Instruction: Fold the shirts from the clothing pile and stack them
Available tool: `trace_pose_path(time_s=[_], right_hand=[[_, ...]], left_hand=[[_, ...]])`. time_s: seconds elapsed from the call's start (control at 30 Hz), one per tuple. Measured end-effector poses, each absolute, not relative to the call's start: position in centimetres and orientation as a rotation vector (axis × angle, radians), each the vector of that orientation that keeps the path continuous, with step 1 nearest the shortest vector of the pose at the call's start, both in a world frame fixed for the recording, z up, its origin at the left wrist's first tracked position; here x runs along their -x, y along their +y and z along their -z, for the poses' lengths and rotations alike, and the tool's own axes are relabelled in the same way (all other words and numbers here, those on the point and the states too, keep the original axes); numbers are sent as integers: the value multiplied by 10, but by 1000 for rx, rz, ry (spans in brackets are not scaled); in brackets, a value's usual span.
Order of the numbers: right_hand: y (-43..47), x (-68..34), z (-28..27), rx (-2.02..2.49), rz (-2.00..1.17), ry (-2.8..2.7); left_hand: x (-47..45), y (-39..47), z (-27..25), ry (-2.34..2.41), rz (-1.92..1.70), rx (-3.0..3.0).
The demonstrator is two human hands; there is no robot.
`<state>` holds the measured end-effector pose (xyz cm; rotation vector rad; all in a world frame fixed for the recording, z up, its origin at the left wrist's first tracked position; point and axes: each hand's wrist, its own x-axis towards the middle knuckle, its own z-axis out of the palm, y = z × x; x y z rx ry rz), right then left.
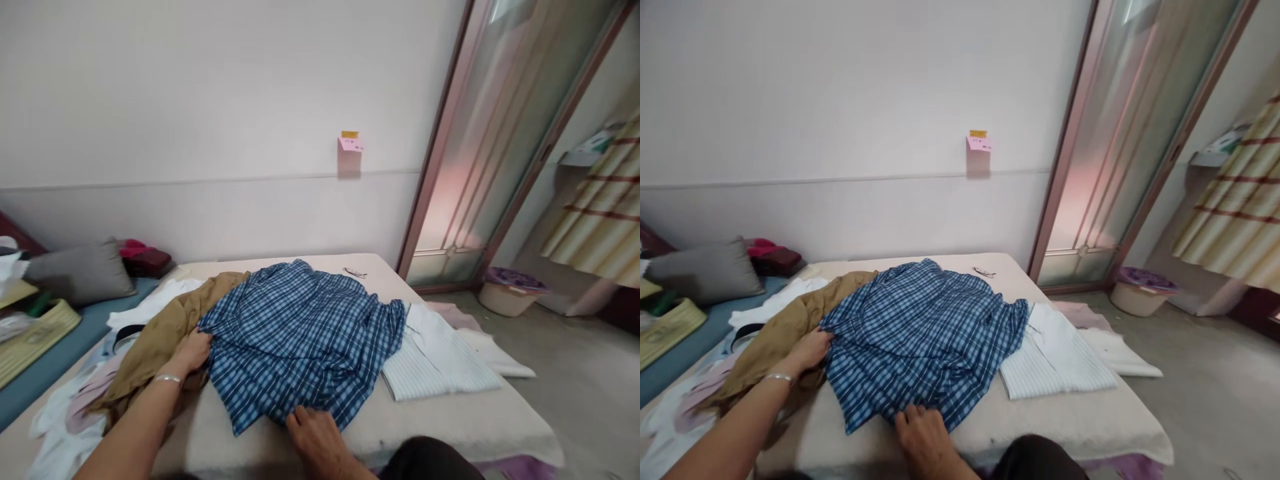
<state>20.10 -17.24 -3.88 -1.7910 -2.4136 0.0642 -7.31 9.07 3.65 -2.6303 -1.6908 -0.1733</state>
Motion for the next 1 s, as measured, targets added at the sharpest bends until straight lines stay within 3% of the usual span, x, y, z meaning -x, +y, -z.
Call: trace_pose_path(time_s=[0.1, 0.23, 0.33, 0.43, 0.67, 0.77, 0.87, 1.0], right_hand=[[-178, -196, 56, 1793, -125, -2413], [-184, -207, 51, 1874, -159, -2368], [-187, -225, 42, 1988, -229, -2340], [-190, -245, 32, 2052, -318, -2285], [-188, -214, 32, 2081, -24, -2269], [-181, -192, 41, 2014, -94, -2314], [-173, -226, 30, 2059, -187, -1964], [-170, -334, -16, 1914, 81, -902]], left_hand=[[62, 71, -31, -1735, 173, 2553], [6, 7, -34, -1532, 452, 2863], [-34, -51, -27, -1281, 257, 3411], [-46, -84, -10, -1194, -51, 3595], [0, -64, -14, -1466, 187, 3202], [26, -39, -34, -1585, 236, 2994], [60, -6, -55, -1777, 163, 2678], [96, 37, -72, -1879, 118, 2476]])
